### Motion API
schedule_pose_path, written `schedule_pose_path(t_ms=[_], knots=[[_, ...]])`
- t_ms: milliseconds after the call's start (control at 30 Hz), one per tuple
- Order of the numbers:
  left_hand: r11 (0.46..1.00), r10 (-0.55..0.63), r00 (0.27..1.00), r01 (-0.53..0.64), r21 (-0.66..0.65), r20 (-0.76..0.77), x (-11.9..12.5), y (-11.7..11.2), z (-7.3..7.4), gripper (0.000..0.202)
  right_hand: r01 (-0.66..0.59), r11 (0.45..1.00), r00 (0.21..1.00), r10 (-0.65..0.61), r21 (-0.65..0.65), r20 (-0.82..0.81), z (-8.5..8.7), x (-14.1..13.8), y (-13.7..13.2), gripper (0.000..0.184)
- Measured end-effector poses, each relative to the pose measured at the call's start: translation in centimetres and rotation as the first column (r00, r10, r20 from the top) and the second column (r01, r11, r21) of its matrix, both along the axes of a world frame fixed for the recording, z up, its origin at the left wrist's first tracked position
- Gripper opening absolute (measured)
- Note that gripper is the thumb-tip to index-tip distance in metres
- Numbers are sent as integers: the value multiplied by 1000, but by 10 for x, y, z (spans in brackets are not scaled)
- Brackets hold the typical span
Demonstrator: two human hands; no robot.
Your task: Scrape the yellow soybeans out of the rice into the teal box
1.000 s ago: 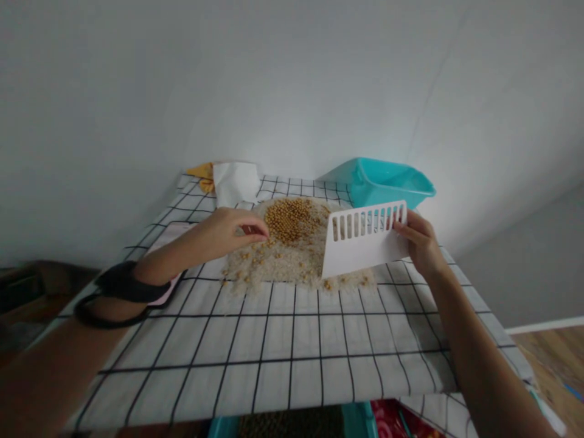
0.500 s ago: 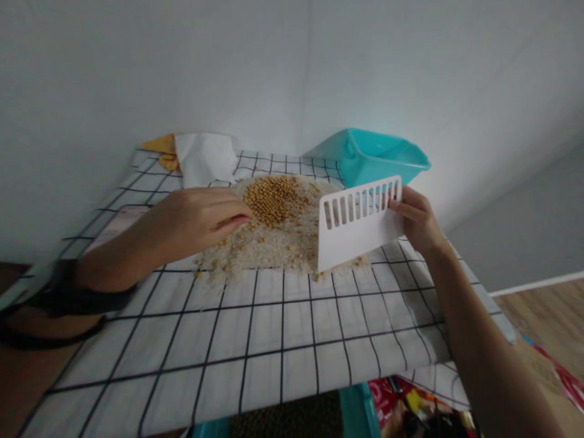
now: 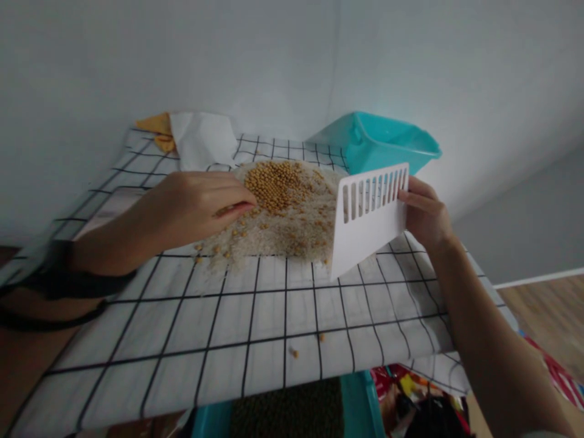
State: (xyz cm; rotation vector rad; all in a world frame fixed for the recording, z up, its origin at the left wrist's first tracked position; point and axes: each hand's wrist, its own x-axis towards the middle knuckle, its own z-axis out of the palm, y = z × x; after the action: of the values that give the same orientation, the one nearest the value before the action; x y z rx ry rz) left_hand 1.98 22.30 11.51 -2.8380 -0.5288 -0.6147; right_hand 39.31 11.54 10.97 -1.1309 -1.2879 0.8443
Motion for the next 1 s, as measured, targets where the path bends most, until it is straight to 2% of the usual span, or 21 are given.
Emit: schedule_pose_path(t_ms=[233,367,500,667,767,833,900,1000], knots=[[1000,17,1000,-16,22,-9,0,-1,-1,41,-77,996,997,77,-42,11,-4,-5,-1,20],[998,1,1000,0,57,-16,1,-4,3,32,-196,972,980,197,-132,0,-5,-12,-6,21],[999,18,1000,-17,48,-17,3,-9,10,33,-335,923,939,343,-191,12,-4,-25,-12,22],[994,82,995,-78,73,-53,3,-7,10,39,-517,832,847,531,-203,16,-2,-65,-22,16],[990,129,989,-124,71,-76,4,-6,9,42,-589,773,797,604,-236,-13,-1,-87,-27,16],[987,156,983,-151,57,-92,4,-7,9,43,-605,753,783,622,-259,-21,-1,-92,-28,14],[985,167,981,-162,50,-99,5,-9,10,45,-588,767,797,603,-255,-24,-3,-91,-27,13],[989,149,983,-146,36,-108,5,-10,11,48,-529,828,845,534,-188,-27,-6,-89,-24,14]])
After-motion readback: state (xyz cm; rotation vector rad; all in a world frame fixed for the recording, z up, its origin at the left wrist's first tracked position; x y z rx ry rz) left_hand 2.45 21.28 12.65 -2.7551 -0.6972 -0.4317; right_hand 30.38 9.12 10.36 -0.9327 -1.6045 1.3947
